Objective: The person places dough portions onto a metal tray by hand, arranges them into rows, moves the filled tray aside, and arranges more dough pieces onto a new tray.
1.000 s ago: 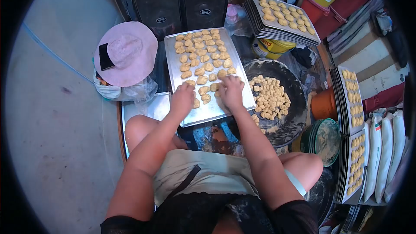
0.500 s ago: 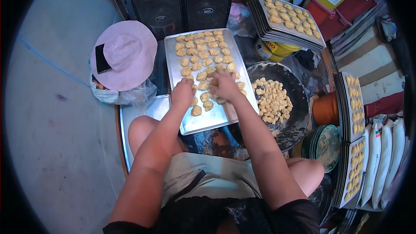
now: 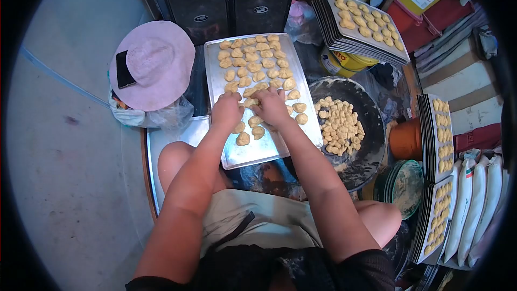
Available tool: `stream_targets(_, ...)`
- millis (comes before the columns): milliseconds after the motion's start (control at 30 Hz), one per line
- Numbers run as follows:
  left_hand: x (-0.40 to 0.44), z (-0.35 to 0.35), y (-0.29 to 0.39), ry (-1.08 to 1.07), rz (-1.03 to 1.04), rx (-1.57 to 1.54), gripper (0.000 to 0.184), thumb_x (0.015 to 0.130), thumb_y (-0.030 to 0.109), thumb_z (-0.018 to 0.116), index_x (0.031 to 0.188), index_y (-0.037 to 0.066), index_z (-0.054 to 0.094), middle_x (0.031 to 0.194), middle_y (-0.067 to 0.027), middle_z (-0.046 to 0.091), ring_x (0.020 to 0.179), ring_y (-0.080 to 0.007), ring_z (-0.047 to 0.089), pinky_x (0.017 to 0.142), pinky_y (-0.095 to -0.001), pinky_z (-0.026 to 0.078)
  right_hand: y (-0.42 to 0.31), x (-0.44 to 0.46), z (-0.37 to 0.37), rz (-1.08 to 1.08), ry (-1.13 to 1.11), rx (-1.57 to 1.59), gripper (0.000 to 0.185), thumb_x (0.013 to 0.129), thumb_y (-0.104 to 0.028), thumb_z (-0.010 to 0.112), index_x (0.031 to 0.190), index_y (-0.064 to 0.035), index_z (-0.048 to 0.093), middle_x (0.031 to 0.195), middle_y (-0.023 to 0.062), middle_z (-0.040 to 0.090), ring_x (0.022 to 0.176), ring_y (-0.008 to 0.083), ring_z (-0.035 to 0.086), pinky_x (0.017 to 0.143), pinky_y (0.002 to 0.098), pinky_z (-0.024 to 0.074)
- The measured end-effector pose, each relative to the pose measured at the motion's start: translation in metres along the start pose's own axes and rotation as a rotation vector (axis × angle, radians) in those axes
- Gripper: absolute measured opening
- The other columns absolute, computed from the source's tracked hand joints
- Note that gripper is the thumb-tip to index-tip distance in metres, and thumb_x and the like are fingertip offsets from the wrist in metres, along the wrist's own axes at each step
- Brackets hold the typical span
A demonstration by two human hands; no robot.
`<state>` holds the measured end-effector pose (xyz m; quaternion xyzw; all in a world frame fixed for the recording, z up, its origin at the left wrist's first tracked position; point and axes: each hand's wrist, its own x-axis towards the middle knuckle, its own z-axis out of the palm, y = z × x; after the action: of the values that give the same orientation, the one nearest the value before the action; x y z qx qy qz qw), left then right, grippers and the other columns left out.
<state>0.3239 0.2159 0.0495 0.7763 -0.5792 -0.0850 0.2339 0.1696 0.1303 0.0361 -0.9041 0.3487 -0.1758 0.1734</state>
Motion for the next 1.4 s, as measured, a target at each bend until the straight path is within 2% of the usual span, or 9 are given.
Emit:
stream_targets(233, 0.006, 0.005, -0.009, 0.206, -0.017, -0.051, 0.014, 0.08, 0.003, 0.062, 0.094, 0.005, 0.064, 0.101, -0.0146, 0.059, 0.093, -0.0366, 0.062, 0.08, -0.0446, 0.051, -0.007, -0.001, -0.003, 0.02, -0.014, 0.014, 0.031, 0.078, -0.025, 0.073, 0.108, -0.016, 0.069, 0.103, 0.0022, 0.066, 0.107, 0.0243, 0.054, 0.092, 0.044, 0.0319)
stream_targets(467, 0.01, 0.001, -0.015, 0.119, -0.111, -0.128, 0.019, 0.078, 0.0, 0.062, 0.097, 0.003, 0.059, 0.103, -0.0168, 0.058, 0.094, -0.0397, 0.06, 0.081, -0.0461, 0.05, -0.013, 0.0, -0.012, 0.03, -0.055, 0.038, 0.031, 0.077, -0.021, 0.072, 0.107, -0.0147, 0.07, 0.107, 0.0048, 0.065, 0.108, 0.0259, 0.053, 0.094, 0.0439, 0.033)
stream_targets(600, 0.01, -0.004, -0.014, 0.089, -0.102, -0.133, 0.022, 0.078, 0.0, 0.062, 0.099, 0.003, 0.058, 0.104, -0.017, 0.058, 0.094, -0.04, 0.06, 0.081, -0.046, 0.05, 0.015, -0.011, -0.019, 0.135, 0.242, 0.319, 0.031, 0.077, -0.02, 0.073, 0.107, -0.0118, 0.07, 0.106, 0.0073, 0.066, 0.108, 0.0302, 0.056, 0.096, 0.0426, 0.0379)
stream_targets(833, 0.009, -0.014, -0.008, 0.114, -0.09, -0.084, 0.024, 0.078, 0.0, 0.062, 0.102, 0.003, 0.059, 0.107, -0.0163, 0.057, 0.104, -0.0371, 0.058, 0.09, -0.045, 0.048, 0.044, -0.037, -0.054, 0.297, 0.221, 0.178, 0.033, 0.077, -0.022, 0.075, 0.107, -0.0115, 0.071, 0.102, 0.0085, 0.068, 0.103, 0.0291, 0.059, 0.091, 0.0442, 0.0396)
stream_targets(1033, 0.012, -0.003, -0.015, 0.112, -0.027, -0.143, 0.037, 0.085, 0.006, 0.061, 0.121, 0.006, 0.061, 0.127, -0.0183, 0.055, 0.119, -0.0383, 0.053, 0.102, -0.0422, 0.044, 0.045, -0.033, -0.056, 0.314, 0.229, 0.278, 0.03, 0.078, -0.023, 0.075, 0.106, -0.0112, 0.071, 0.099, 0.0087, 0.068, 0.1, 0.0275, 0.062, 0.091, 0.042, 0.0398)
stream_targets(1133, 0.018, -0.003, -0.013, 0.081, -0.038, -0.139, 0.037, 0.087, 0.011, 0.062, 0.124, 0.005, 0.06, 0.132, -0.0185, 0.053, 0.121, -0.038, 0.053, 0.104, -0.0428, 0.043, 0.046, -0.037, -0.049, 0.299, 0.248, 0.352, 0.03, 0.079, -0.023, 0.075, 0.106, -0.0109, 0.071, 0.099, 0.0085, 0.068, 0.1, 0.027, 0.063, 0.091, 0.0415, 0.0404)
stream_targets(1233, 0.032, 0.001, -0.021, 0.106, -0.009, -0.116, 0.036, 0.088, 0.013, 0.062, 0.123, 0.004, 0.06, 0.131, -0.0205, 0.054, 0.12, -0.0373, 0.054, 0.102, -0.0432, 0.044, 0.045, -0.043, -0.05, 0.32, 0.246, 0.365, 0.03, 0.079, -0.023, 0.075, 0.106, -0.0108, 0.071, 0.1, 0.0086, 0.068, 0.1, 0.0267, 0.063, 0.089, 0.0417, 0.0414)
stream_targets(1333, 0.056, -0.005, -0.033, 0.286, -0.143, -0.276, 0.038, 0.087, 0.017, 0.066, 0.122, 0.002, 0.06, 0.124, -0.0222, 0.059, 0.113, -0.0369, 0.059, 0.097, -0.0428, 0.047, 0.045, -0.051, -0.057, 0.322, 0.261, 0.333, 0.029, 0.079, -0.023, 0.075, 0.106, -0.0109, 0.071, 0.1, 0.0087, 0.068, 0.099, 0.0266, 0.063, 0.089, 0.0417, 0.0421)
stream_targets(1400, 0.071, -0.005, -0.045, 0.169, -0.209, -0.272, 0.04, 0.086, 0.021, 0.067, 0.123, 0.005, 0.06, 0.121, -0.0217, 0.061, 0.111, -0.0384, 0.059, 0.096, -0.0444, 0.047, 0.046, -0.054, -0.06, 0.341, 0.269, 0.338, 0.029, 0.079, -0.022, 0.074, 0.106, -0.011, 0.071, 0.1, 0.0088, 0.068, 0.099, 0.0268, 0.063, 0.089, 0.0417, 0.0423)
